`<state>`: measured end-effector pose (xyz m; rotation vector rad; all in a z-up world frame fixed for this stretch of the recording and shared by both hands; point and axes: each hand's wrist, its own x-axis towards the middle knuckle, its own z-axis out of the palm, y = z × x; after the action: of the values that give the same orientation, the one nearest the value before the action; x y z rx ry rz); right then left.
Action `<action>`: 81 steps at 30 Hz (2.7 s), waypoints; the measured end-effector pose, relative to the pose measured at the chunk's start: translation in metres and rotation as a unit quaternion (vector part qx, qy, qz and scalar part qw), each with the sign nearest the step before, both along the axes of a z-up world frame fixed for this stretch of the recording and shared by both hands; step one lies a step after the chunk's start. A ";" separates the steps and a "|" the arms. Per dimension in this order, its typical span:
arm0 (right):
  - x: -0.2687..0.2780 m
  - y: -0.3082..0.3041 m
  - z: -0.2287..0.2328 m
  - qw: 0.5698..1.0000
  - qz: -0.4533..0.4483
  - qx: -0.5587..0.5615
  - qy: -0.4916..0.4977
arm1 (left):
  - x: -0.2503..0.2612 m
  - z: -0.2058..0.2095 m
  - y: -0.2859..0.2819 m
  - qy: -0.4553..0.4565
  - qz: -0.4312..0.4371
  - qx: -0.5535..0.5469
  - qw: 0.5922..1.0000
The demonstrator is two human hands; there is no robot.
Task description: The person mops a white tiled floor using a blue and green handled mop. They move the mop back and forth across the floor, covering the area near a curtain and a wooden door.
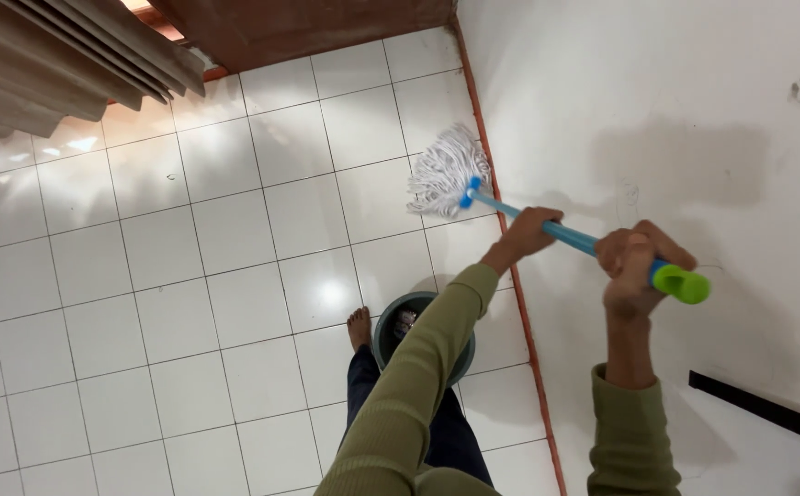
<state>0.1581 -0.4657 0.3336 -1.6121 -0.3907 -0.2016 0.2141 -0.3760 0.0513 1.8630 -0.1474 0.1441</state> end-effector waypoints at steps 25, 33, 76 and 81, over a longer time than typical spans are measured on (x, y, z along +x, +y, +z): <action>-0.010 -0.041 -0.088 0.978 0.033 0.197 0.058 | -0.057 0.007 0.049 0.193 -0.119 0.165 0.960; -0.019 0.012 -0.086 0.974 0.106 0.200 0.016 | -0.094 -0.032 0.091 0.210 0.032 0.144 0.967; -0.134 0.140 -0.193 0.686 0.430 0.582 0.072 | -0.226 -0.009 0.248 0.258 -0.021 0.170 0.951; -0.171 0.212 -0.148 0.933 0.224 0.280 0.044 | -0.270 -0.035 0.310 0.291 0.073 0.181 0.937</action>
<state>-0.0129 -0.2540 0.1858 -0.9353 -0.5626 0.1039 -0.0555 -0.0660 0.0166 2.2025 0.4014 -0.3584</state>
